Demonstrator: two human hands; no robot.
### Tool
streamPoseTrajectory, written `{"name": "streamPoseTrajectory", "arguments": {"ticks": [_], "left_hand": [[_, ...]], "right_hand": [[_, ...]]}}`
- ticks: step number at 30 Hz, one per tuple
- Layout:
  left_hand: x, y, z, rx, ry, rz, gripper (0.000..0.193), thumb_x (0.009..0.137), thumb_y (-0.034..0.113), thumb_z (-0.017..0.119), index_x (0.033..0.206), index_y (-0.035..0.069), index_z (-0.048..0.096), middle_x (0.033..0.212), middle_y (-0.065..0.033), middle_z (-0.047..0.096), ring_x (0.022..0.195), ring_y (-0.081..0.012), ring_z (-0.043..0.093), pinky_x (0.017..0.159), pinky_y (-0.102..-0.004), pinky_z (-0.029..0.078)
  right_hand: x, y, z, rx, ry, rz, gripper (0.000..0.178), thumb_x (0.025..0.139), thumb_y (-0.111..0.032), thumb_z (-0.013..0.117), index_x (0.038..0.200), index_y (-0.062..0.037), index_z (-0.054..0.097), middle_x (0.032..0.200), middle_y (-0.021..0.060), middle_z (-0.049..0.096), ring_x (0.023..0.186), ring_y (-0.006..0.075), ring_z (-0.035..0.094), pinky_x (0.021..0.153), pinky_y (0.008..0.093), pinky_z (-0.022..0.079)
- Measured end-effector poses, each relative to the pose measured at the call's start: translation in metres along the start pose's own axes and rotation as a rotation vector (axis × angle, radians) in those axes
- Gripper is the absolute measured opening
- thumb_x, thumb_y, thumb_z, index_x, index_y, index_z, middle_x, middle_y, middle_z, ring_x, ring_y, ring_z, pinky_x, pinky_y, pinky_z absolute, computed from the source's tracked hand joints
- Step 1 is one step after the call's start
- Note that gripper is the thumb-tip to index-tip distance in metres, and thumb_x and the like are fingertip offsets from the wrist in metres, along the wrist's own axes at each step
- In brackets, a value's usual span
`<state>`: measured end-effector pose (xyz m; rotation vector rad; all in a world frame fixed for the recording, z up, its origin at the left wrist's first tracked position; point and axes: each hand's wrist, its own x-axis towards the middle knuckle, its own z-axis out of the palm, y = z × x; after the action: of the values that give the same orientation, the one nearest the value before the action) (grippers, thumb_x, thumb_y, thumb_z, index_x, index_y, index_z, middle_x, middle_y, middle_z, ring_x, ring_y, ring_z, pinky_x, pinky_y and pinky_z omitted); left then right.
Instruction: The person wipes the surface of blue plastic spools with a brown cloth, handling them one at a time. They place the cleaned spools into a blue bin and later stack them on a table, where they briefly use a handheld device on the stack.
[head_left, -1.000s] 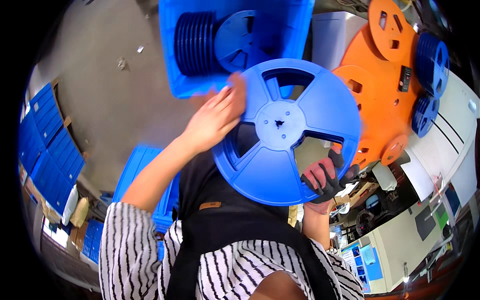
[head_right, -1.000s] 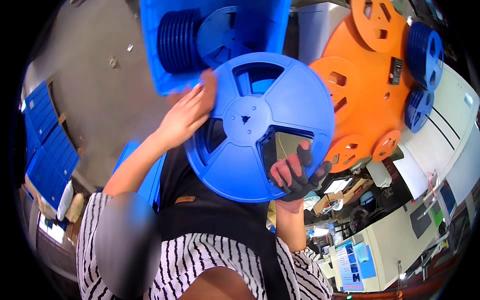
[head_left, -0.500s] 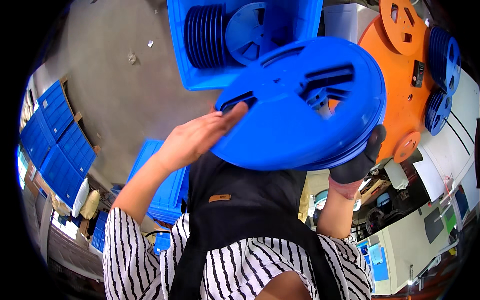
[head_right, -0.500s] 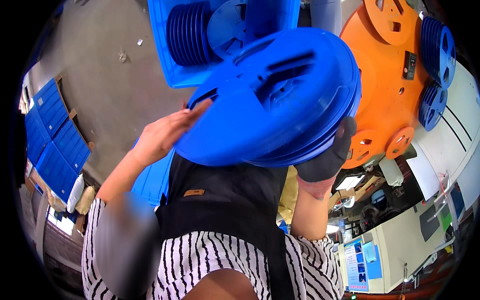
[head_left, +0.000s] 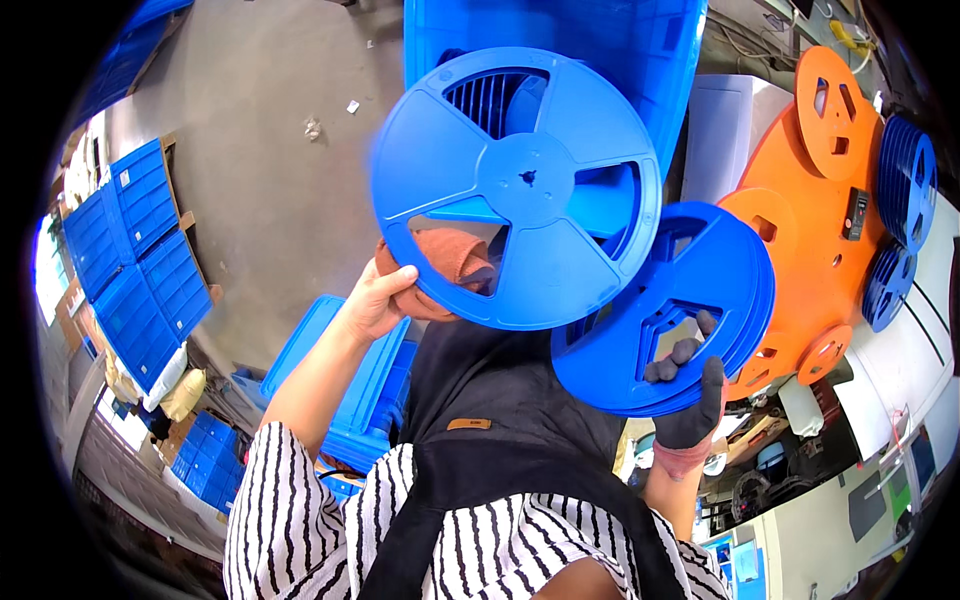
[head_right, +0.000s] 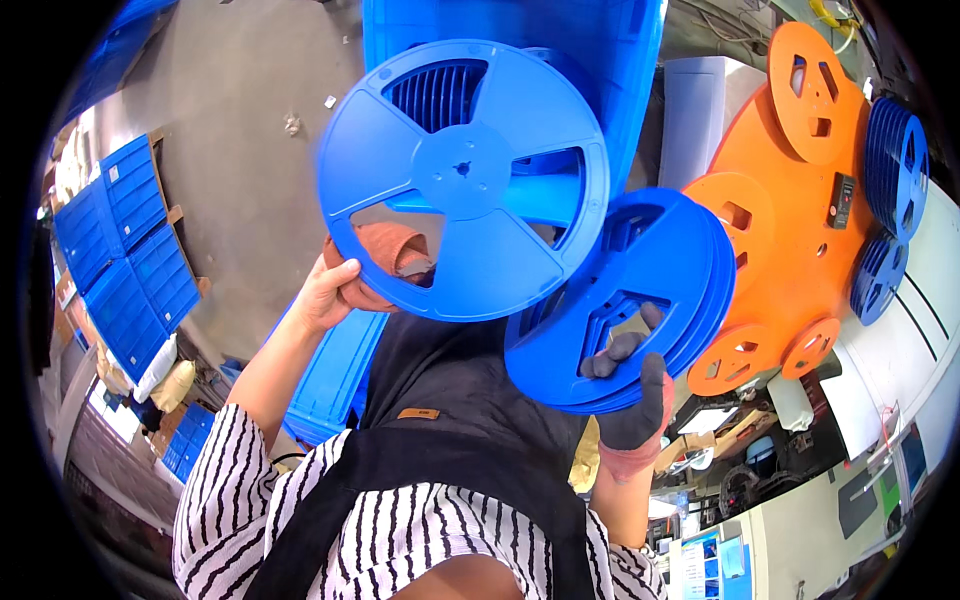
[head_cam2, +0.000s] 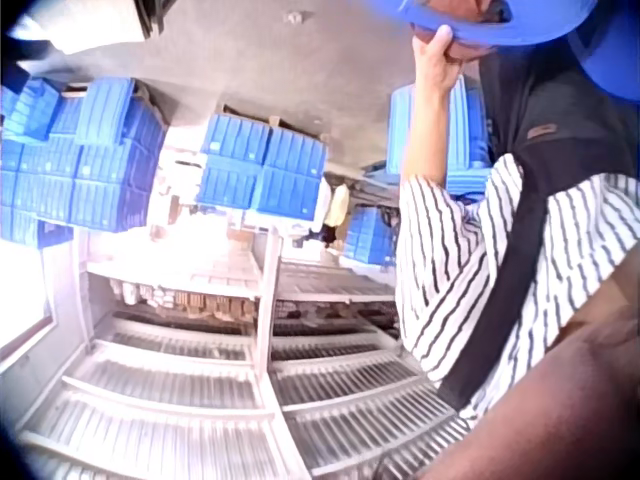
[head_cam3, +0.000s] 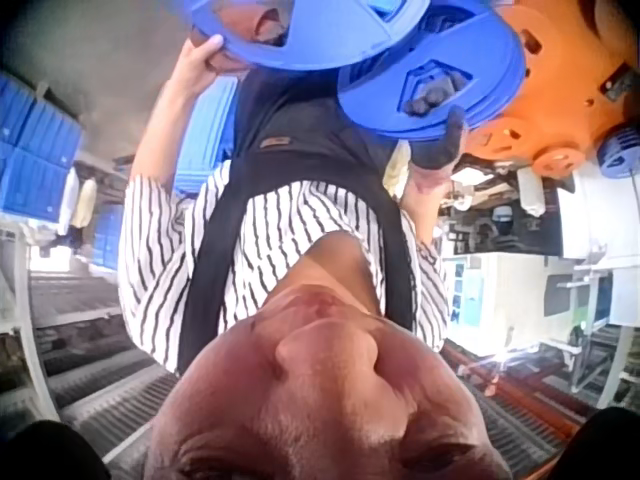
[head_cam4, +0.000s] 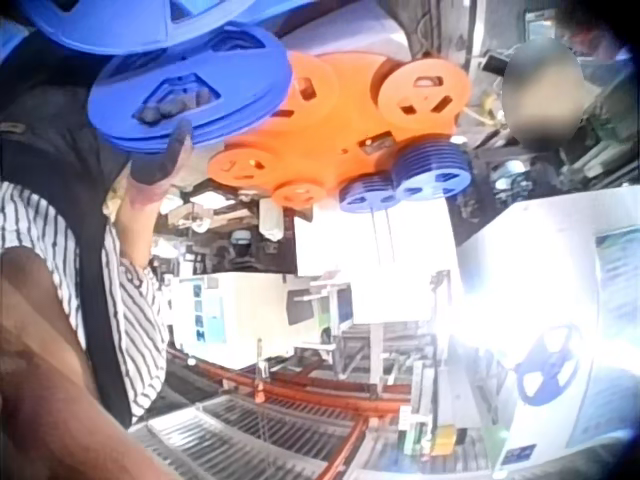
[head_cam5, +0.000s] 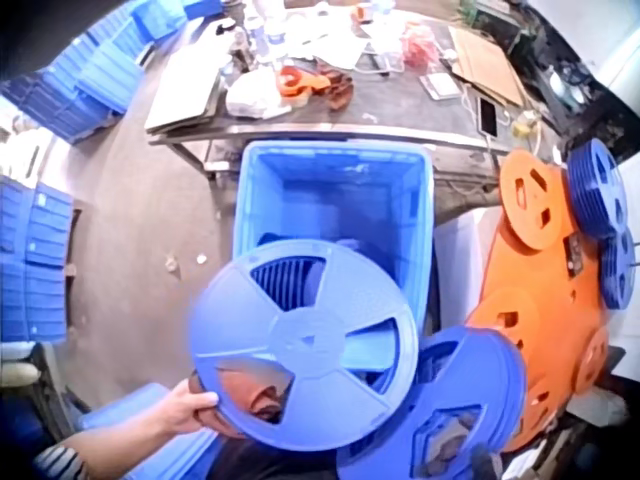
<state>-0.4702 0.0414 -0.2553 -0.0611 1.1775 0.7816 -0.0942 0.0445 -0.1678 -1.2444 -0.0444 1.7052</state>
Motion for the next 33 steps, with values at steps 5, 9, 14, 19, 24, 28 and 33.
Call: {"name": "streamPoseTrajectory", "arguments": {"ticks": [5, 9, 14, 19, 24, 28, 33], "left_hand": [[0.011, 0.003, -0.003, 0.022, -0.043, -0.037, 0.071, 0.08, 0.02, 0.074, 0.139, 0.006, 0.036, 0.13, -0.0125, 0.052, 0.122, -0.0284, 0.051, 0.106, -0.0459, 0.04], [0.019, 0.007, -0.005, 0.046, -0.07, -0.027, 0.072, 0.08, 0.022, 0.073, 0.14, 0.006, 0.036, 0.131, -0.0128, 0.051, 0.122, -0.0289, 0.051, 0.106, -0.0467, 0.041], [0.063, 0.002, -0.013, 0.035, -0.098, -0.001, 0.073, 0.081, 0.016, 0.074, 0.141, 0.005, 0.034, 0.136, -0.014, 0.049, 0.125, -0.029, 0.05, 0.106, -0.0472, 0.041], [0.155, -0.015, -0.011, 0.091, -0.098, 0.08, 0.049, 0.087, 0.006, 0.064, 0.132, 0.001, 0.045, 0.126, -0.0147, 0.058, 0.117, -0.0294, 0.057, 0.101, -0.0466, 0.047], [0.218, -0.031, -0.007, 0.182, 0.046, -0.075, 0.043, 0.094, 0.013, 0.057, 0.133, 0.0, 0.045, 0.128, -0.0174, 0.056, 0.12, -0.0321, 0.055, 0.104, -0.0473, 0.044], [0.21, -0.048, -0.045, 0.505, 0.235, -0.127, 0.041, 0.095, 0.012, 0.054, 0.133, 0.002, 0.044, 0.124, -0.0151, 0.057, 0.118, -0.0293, 0.056, 0.1, -0.044, 0.045], [0.134, -0.019, -0.026, 0.53, 0.183, 0.184, 0.05, 0.098, 0.02, 0.049, 0.143, 0.002, 0.035, 0.133, -0.0177, 0.051, 0.114, -0.0282, 0.059, 0.101, -0.0459, 0.044]], "right_hand": [[-0.003, 0.001, 0.004, 0.031, 0.055, 0.01, 0.052, 0.1, -0.029, 0.046, 0.143, -0.0037, 0.032, 0.098, 0.012, 0.065, 0.077, 0.0224, 0.062, 0.074, 0.0425, 0.05], [-0.007, 0.002, -0.001, 0.105, 0.019, -0.013, 0.055, 0.099, -0.032, 0.047, 0.143, -0.0019, 0.033, 0.098, 0.0151, 0.066, 0.072, 0.023, 0.062, 0.069, 0.0424, 0.051], [-0.005, 0.006, -0.013, 0.073, -0.129, -0.093, 0.06, 0.102, -0.04, 0.04, 0.145, -0.0007, 0.027, 0.082, 0.0072, 0.052, 0.058, 0.0133, 0.045, 0.056, 0.0305, 0.038], [-0.005, 0.007, 0.003, 0.074, 0.06, -0.145, 0.059, 0.1, -0.045, 0.043, 0.136, 0.0004, 0.037, 0.068, 0.0029, 0.045, 0.051, 0.0109, 0.039, 0.053, 0.0283, 0.035], [-0.01, -0.012, -0.009, 0.207, -0.003, -0.148, 0.051, 0.1, -0.045, 0.043, 0.133, -0.0062, 0.039, 0.065, -0.0008, 0.042, 0.052, 0.0099, 0.039, 0.056, 0.028, 0.036], [-0.015, -0.025, -0.035, 0.371, -0.041, -0.181, 0.045, 0.099, -0.044, 0.046, 0.128, -0.0105, 0.042, 0.065, -0.0012, 0.044, 0.051, 0.01, 0.041, 0.055, 0.0273, 0.036], [-0.009, -0.01, -0.058, 0.621, -0.182, -0.128, 0.043, 0.097, -0.046, 0.05, 0.124, -0.0128, 0.047, 0.062, -0.0033, 0.046, 0.048, 0.0091, 0.045, 0.049, 0.0246, 0.041]]}}
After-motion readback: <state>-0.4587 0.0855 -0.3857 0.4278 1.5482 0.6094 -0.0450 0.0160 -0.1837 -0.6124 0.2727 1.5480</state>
